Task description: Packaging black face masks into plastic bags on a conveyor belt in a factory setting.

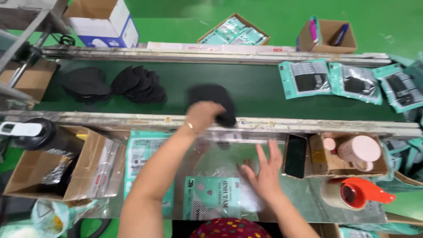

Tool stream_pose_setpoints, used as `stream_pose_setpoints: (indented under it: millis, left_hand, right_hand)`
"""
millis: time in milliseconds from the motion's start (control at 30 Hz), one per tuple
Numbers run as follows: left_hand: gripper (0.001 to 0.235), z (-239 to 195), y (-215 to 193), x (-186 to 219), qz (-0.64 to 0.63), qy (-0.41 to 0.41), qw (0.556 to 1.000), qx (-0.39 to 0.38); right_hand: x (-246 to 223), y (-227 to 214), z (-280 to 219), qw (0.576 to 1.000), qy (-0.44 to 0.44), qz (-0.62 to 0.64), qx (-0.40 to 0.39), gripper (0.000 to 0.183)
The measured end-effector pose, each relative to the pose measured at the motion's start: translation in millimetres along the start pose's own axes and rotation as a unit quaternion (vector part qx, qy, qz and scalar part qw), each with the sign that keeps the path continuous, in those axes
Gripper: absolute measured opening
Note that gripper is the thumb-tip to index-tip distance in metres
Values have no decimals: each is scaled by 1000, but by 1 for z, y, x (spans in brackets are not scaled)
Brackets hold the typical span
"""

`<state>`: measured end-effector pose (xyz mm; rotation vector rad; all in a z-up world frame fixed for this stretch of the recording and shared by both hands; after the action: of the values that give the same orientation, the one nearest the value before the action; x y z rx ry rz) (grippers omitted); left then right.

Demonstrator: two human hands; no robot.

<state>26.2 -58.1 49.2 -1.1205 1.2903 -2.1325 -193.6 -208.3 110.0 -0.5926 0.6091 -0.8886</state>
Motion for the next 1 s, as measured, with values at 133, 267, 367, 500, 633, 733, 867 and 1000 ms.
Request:
stream_pose_setpoints:
  millis: [133, 267, 367, 500, 633, 733, 867, 1000]
  left_hand:
    - [56, -107, -24, 113, -131, 192, 966, -114]
    - [70, -159, 0, 71, -242, 73, 967, 8]
    - [95, -185, 33, 48, -301, -79, 950, 7]
    - [124, -195, 51, 61, -332, -79, 940, -24]
    - [112, -206, 94, 21, -349, -175, 919, -48]
    - [95, -207, 95, 9, -277, -217, 935, -38]
    - [68, -212, 57, -9, -122, -160, 980, 0]
    - [15, -228, 30, -158, -97, -251, 933, 238]
  right_hand:
    - [32, 37, -31, 997, -37, -10, -64, 56]
    - [42, 89, -70, 942, 32, 322, -92, 69]
    - [24, 109, -89, 856, 165, 481, -95, 96]
    - [19, 123, -99, 829, 160, 530, -72, 126]
    - [47, 161, -168, 848, 214, 469, -120, 105]
    - [37, 155, -141, 904, 132, 388, -127, 71]
    - [40, 159, -146, 948, -7, 268, -174, 60]
    - [75, 192, -213, 955, -136, 154, -214, 50]
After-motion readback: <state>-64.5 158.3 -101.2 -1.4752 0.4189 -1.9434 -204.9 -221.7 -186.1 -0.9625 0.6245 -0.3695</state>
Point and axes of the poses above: each hand's wrist, its own z-axis towards the middle knuckle, its own y-axis out of the palm, x = y × z, the point moved 8 cm from there along z, towards the middle knuckle, and after that the axes turned 14 degrees about -y, right-handed, at the moved point
